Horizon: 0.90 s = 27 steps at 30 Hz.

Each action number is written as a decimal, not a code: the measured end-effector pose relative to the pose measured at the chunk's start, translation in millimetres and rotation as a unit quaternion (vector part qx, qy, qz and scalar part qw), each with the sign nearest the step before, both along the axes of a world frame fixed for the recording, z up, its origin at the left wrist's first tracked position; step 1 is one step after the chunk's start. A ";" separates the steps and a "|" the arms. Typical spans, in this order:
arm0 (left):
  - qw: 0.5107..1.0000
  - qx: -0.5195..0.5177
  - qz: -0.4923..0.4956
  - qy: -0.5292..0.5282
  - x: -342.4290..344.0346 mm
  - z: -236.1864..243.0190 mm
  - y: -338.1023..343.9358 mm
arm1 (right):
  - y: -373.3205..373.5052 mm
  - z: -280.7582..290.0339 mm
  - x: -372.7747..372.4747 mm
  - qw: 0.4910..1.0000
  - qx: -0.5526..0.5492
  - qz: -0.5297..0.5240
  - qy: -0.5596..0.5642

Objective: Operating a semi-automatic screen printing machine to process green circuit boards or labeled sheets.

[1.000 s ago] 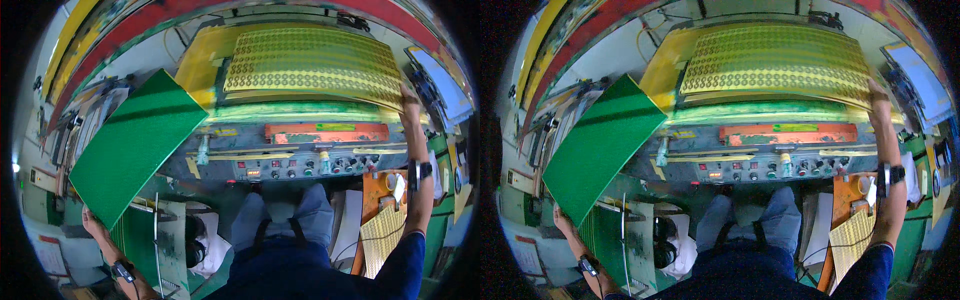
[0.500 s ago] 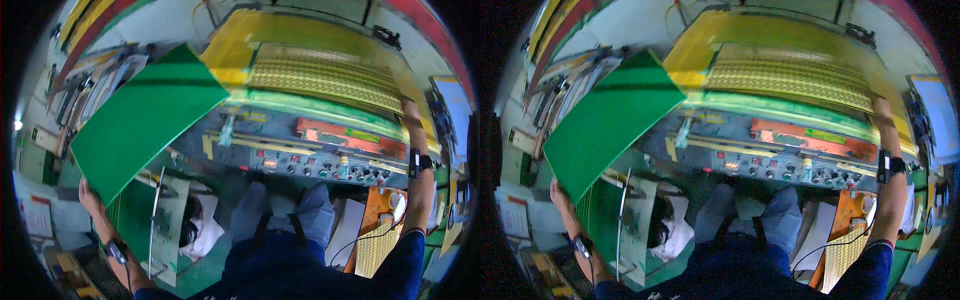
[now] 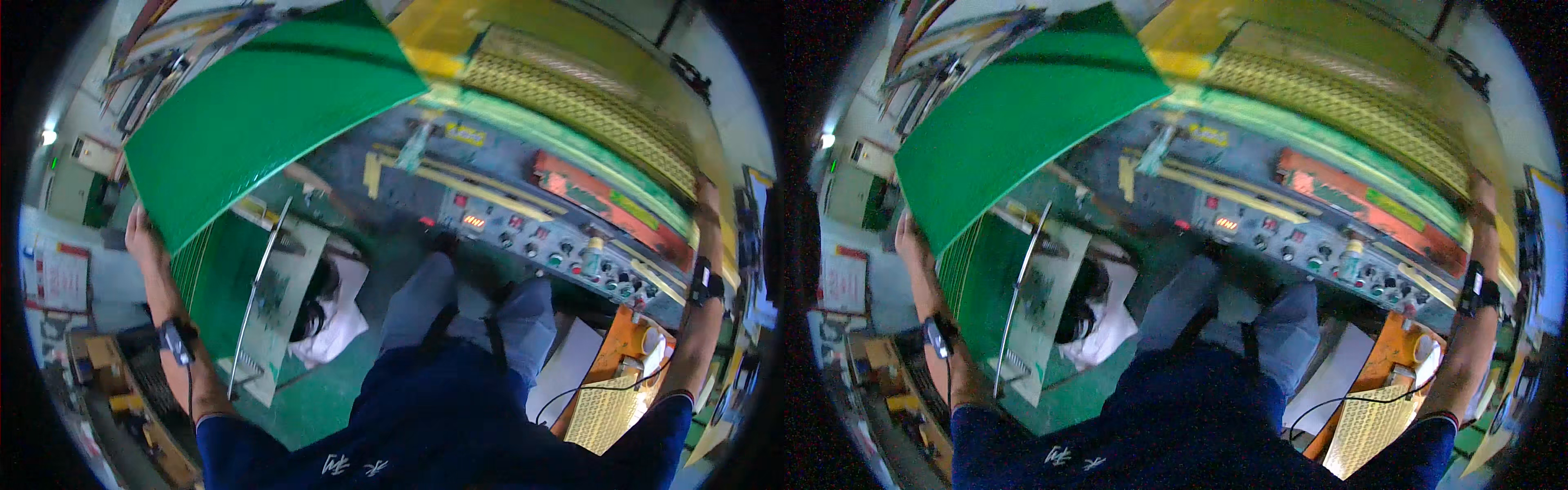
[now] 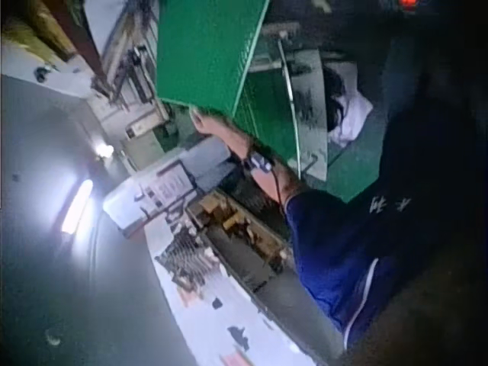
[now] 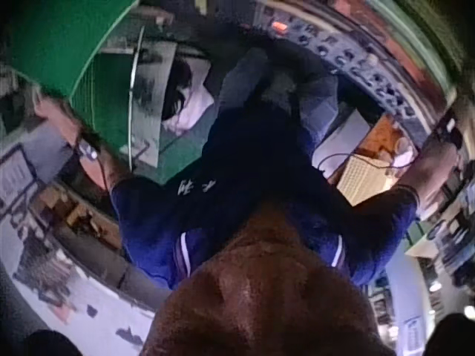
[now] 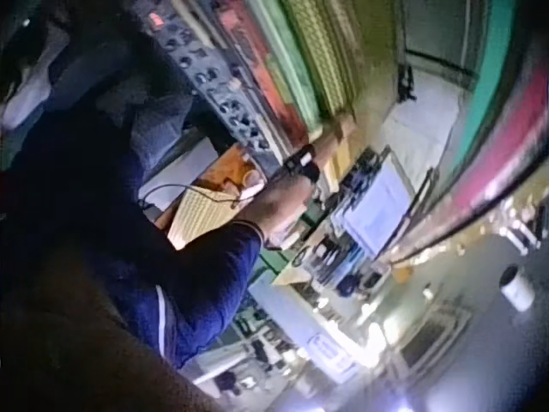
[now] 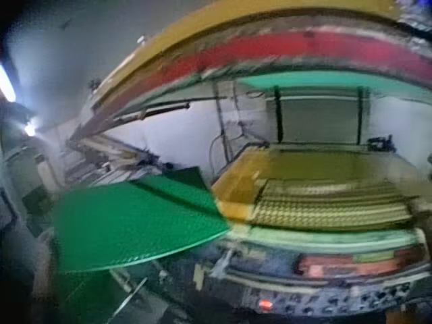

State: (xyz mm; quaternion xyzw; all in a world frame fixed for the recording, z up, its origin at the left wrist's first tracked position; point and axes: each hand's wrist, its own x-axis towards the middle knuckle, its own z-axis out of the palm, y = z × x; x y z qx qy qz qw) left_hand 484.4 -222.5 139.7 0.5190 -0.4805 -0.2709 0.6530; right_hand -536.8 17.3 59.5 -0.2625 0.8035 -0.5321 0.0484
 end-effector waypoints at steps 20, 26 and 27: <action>0.999 -0.018 -0.028 -0.020 40.8 -15.3 -13.3 | 2.8 -4.0 -14.6 0.996 -0.053 0.065 -0.039; 0.999 -0.026 -0.024 0.011 23.1 -14.2 -6.7 | -1.8 5.5 20.6 0.983 -0.105 0.076 -0.131; 0.999 -0.027 -0.026 0.014 19.8 -13.7 -7.0 | 1.2 9.0 18.3 0.980 -0.099 0.074 -0.156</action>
